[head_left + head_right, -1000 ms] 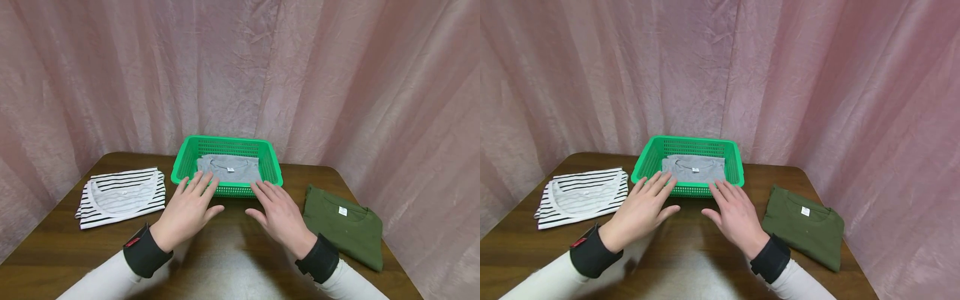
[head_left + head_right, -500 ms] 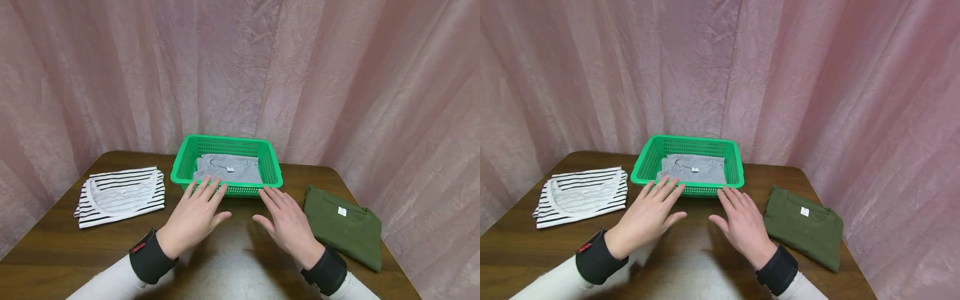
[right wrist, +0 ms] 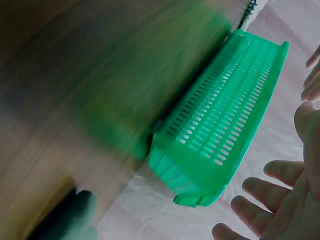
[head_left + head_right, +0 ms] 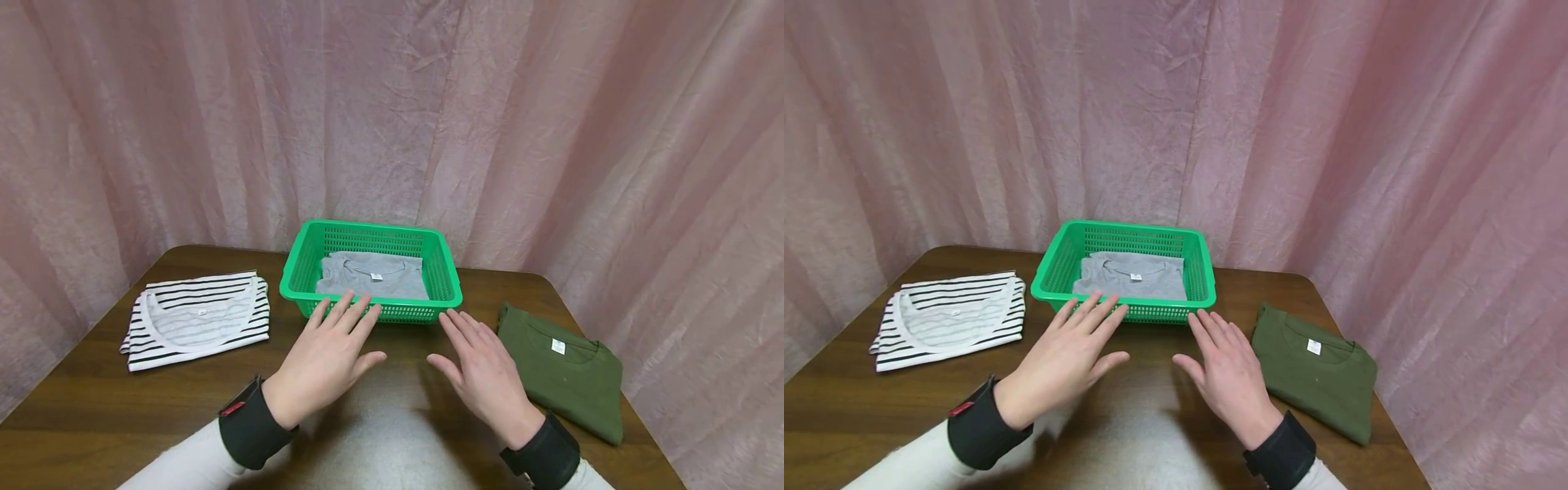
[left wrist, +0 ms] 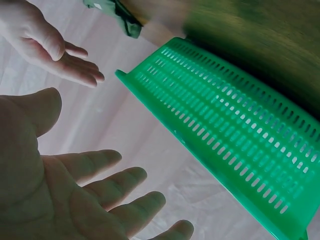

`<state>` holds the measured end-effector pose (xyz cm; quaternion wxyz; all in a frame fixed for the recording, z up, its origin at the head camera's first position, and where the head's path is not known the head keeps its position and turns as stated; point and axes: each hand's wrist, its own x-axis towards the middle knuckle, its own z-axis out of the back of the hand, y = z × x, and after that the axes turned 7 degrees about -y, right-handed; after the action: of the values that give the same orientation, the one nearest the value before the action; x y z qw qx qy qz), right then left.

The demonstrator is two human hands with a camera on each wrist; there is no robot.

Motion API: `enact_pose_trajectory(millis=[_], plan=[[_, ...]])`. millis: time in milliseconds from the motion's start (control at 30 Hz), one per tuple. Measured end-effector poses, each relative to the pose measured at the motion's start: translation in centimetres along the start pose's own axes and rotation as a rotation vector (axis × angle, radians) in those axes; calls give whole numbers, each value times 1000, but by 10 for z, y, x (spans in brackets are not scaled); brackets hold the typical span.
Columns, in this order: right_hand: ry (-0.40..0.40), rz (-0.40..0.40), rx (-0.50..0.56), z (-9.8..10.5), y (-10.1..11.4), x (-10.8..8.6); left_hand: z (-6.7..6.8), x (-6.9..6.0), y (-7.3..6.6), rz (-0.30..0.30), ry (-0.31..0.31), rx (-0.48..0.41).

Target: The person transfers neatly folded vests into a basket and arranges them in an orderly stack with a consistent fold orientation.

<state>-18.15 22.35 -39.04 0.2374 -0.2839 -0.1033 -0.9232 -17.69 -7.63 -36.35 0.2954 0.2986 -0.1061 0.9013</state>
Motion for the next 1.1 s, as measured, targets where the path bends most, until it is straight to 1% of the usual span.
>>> enact_pose_trajectory(millis=[333, 500, 733, 933, 1100], plan=[[-26, -62, -17, 3, -14, -12, -2, 0, -4, -18, -6, -9], [-31, -115, -7, 4, -20, -15, -2, 0, -4, -27, -13, -17], [-66, -159, 0, 4, -30, -21, 0, 0, -5, -27, -19, -25], [-17, -223, -9, 8, -38, -25, 0, 0, -6, -31, -3, -45], [-5, -238, -27, 11, -46, -25, -2, -1, -9, -38, -2, -45]])
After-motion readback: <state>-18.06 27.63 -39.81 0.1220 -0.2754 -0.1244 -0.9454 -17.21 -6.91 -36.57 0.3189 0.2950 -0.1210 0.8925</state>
